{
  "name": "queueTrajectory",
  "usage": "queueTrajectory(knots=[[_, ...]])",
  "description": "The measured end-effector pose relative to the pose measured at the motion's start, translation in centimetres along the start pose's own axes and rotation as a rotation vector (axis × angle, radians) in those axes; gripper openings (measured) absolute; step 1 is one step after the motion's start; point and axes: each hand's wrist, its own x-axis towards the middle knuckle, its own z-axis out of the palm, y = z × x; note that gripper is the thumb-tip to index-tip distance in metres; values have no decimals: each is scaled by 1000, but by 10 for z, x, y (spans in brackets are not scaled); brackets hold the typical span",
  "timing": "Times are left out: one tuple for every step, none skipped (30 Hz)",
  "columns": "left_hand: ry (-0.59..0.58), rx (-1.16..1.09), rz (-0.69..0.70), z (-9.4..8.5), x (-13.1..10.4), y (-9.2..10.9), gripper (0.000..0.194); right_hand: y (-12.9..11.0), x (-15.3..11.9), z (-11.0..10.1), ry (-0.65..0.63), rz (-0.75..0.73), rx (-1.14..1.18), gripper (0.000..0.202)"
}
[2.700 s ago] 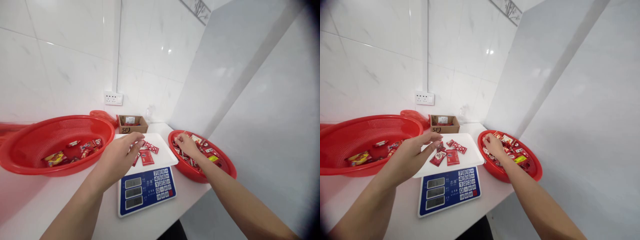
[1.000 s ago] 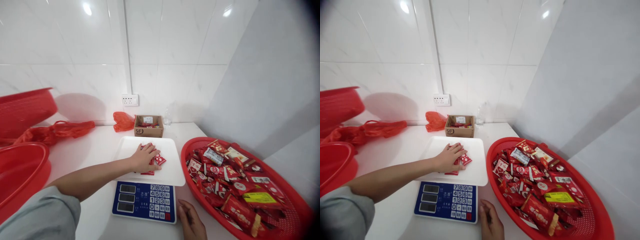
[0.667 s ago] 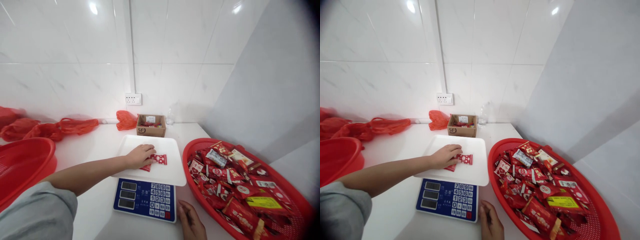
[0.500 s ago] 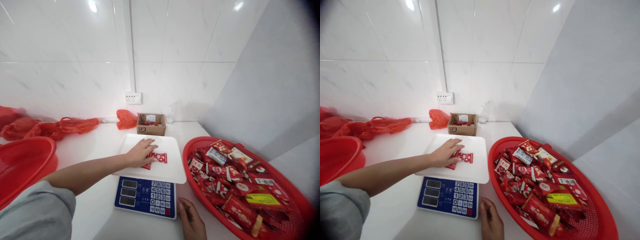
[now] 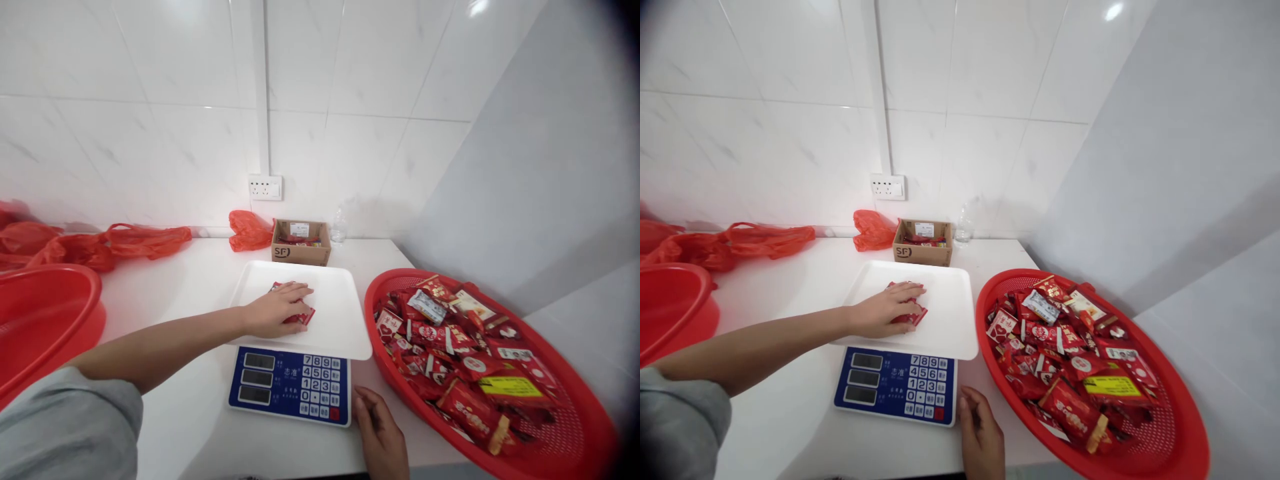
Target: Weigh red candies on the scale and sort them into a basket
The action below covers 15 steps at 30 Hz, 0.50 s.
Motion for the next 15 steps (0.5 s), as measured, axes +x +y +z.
queueTrajectory(knots=[[-1,-7,-11,-1,-5,0,39,-1,0,0,14,1,3,48],[-1,-12,-29,-2,-11,-1,44,-2,0,0,27,7,2,48],[0,-18,-54,-2,-16,-2,51,-3,1,-1,28,20,-4,48],[1,-22,-83,-2,-20,-3,57,-3,2,-2,21,34,-10,49],[1,-26,-115,-2,-24,-4,64,-2,3,-3,4,49,-15,50],[-2,-29,-145,-2,-28,-6,69,-1,5,-4,-19,62,-16,51],[-7,-33,-173,-2,-30,-8,73,0,7,-5,-44,71,-13,52],[-13,-36,-198,-1,-31,-9,76,1,9,-6,-65,75,-8,53],[-21,-38,-221,-1,-31,-11,78,1,11,-6,-80,76,-6,53],[-28,-39,-241,-1,-30,-12,79,1,12,-6,-90,72,-6,53],[-32,-38,-262,0,-27,-12,79,1,13,-6,-99,64,-9,52],[-34,-35,-282,1,-24,-11,78,0,14,-5,-102,54,-12,52],[-32,-30,-301,2,-20,-10,76,-1,14,-4,-103,44,-17,51],[-29,-24,-317,4,-15,-9,75,-2,14,-3,-102,35,-24,50],[-23,-17,-330,6,-10,-7,73,-3,14,-3,-101,28,-33,49]])
